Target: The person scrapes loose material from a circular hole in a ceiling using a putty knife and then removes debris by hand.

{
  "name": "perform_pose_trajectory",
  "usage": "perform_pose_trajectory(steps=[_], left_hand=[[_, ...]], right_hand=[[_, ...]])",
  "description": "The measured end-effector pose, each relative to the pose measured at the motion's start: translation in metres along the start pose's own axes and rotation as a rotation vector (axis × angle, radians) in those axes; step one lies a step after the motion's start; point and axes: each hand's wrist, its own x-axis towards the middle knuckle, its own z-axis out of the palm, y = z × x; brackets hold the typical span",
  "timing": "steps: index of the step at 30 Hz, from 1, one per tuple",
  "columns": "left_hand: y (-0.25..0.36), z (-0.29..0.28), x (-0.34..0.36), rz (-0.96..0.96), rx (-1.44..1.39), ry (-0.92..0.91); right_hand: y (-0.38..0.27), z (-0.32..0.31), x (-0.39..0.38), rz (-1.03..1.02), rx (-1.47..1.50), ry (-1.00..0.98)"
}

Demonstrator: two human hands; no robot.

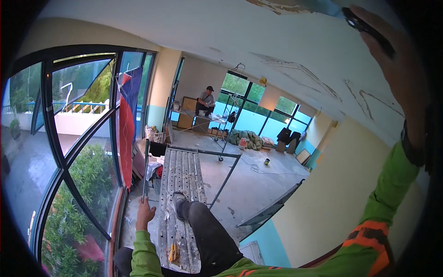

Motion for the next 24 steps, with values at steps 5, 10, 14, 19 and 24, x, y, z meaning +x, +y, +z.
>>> perform_pose_trajectory(steps=[5, 10, 14, 19, 24], left_hand=[[0.009, -0.013, -0.003, -0.104, -0.019, -0.088], [0.013, -0.016, -0.004, -0.078, -0.008, -0.050], [0.016, -0.011, -0.004, -0.030, 0.051, -0.013], [0.001, -0.002, -0.002, 0.000, 0.023, 0.000], [0.005, -0.007, -0.004, -0.015, 0.019, -0.025]], right_hand=[[-0.001, 0.015, 0.003, 0.004, -0.037, 0.018], [0.004, 0.011, -0.002, -0.001, -0.055, 0.038], [0.006, 0.010, -0.003, -0.008, -0.078, 0.042], [0.007, 0.016, 0.004, -0.010, -0.095, 0.051], [0.011, 0.010, -0.007, -0.003, -0.116, 0.058]])
